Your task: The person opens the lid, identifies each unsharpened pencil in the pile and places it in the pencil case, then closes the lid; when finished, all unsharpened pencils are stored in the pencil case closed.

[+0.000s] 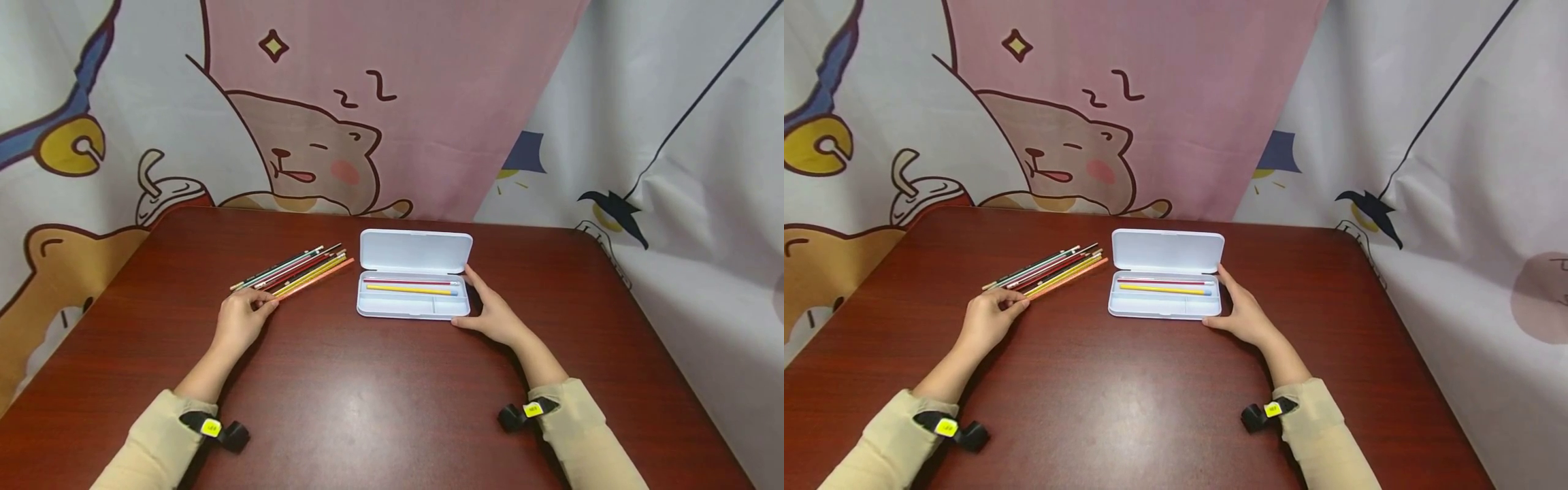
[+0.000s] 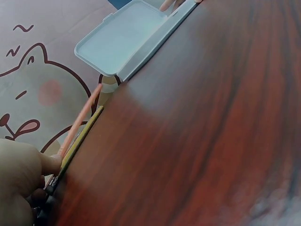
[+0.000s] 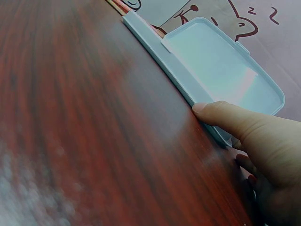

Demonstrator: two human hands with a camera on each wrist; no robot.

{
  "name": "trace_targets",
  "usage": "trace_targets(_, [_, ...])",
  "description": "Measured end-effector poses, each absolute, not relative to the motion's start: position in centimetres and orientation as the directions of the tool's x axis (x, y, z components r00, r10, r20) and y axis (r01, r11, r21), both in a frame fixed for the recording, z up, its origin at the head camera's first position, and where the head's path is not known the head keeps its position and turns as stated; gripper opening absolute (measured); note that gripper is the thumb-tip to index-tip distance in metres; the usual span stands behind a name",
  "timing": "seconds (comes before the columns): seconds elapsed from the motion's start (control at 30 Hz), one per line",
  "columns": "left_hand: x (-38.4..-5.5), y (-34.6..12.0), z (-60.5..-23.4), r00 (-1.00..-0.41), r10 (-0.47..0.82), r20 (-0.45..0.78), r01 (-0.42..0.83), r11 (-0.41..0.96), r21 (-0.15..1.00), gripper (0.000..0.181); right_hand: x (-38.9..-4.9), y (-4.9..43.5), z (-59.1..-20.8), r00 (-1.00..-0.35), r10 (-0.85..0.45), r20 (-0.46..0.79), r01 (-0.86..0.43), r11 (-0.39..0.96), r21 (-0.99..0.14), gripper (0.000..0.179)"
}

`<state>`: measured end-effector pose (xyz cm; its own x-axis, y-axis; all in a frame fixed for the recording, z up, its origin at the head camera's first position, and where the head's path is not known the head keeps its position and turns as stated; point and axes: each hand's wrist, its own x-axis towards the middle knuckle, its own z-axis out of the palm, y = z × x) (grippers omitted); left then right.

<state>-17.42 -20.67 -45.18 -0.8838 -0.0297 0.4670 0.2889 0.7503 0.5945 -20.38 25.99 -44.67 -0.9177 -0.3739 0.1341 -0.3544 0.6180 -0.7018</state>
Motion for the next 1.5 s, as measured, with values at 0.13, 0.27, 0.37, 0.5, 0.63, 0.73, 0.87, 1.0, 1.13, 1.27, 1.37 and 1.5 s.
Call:
trace_targets(0.13, [-17.4,-20.6,-45.0,-0.877,-0.040,0.479,0.298,0.737,0.607,0.005,-20.4,26.0,-44.6,-0.916,-0.378,0.137,-0.359,0.617,-0.700,0.110])
trace_targets(0.27, [-17.5,-20.6,-44.9,-0.867,-0.045,0.497,0.316,0.722,0.616,0.005,-20.4,26.0,-44.7,-0.914,-0.382,0.137,-0.363,0.620,-0.696,0.110])
trace_targets(0.37, [-17.6,-20.5,-44.8,-0.860,-0.040,0.508,0.333,0.712,0.619,0.006,-20.4,26.0,-44.7,-0.915,-0.380,0.137,-0.362,0.624,-0.693,0.110])
trace_targets(0.5, [-17.7,-20.4,-44.7,-0.849,-0.027,0.527,0.361,0.699,0.617,0.005,-20.4,26.0,-44.6,-0.917,-0.377,0.135,-0.359,0.628,-0.690,0.111])
trace_targets(0.63, [-17.9,-20.1,-44.6,-0.847,-0.011,0.532,0.383,0.682,0.623,0.005,-20.3,26.0,-44.5,-0.918,-0.376,0.127,-0.353,0.628,-0.693,0.111])
trace_targets(0.73, [-18.0,-19.8,-44.5,-0.851,0.005,0.525,0.391,0.675,0.626,0.005,-20.3,25.9,-44.5,-0.920,-0.373,0.122,-0.348,0.629,-0.695,0.111])
trace_targets(0.87, [-18.2,-19.4,-44.6,-0.838,0.024,0.545,0.421,0.664,0.619,0.007,-20.3,25.9,-44.5,-0.921,-0.369,0.120,-0.344,0.631,-0.695,0.111])
trace_targets(1.0, [-18.6,-18.7,-44.7,-0.824,0.040,0.564,0.458,0.635,0.623,0.009,-20.3,25.8,-44.5,-0.922,-0.369,0.120,-0.344,0.632,-0.695,0.111])
trace_targets(1.13, [-18.9,-17.8,-44.6,-0.832,0.066,0.551,0.470,0.612,0.636,0.008,-20.3,25.8,-44.6,-0.921,-0.371,0.121,-0.345,0.632,-0.693,0.112])
trace_targets(1.27, [-19.4,-16.7,-44.4,-0.829,0.096,0.551,0.492,0.593,0.637,0.006,-20.3,25.9,-44.6,-0.920,-0.372,0.124,-0.348,0.631,-0.693,0.112])
trace_targets(1.37, [-19.8,-15.9,-44.4,-0.814,0.112,0.569,0.519,0.579,0.629,0.005,-20.3,25.9,-44.6,-0.919,-0.374,0.124,-0.350,0.631,-0.693,0.111])
trace_targets(1.5, [-20.4,-14.9,-44.5,-0.811,0.120,0.573,0.529,0.568,0.630,0.006,-20.3,25.9,-44.6,-0.920,-0.373,0.122,-0.348,0.633,-0.691,0.111])
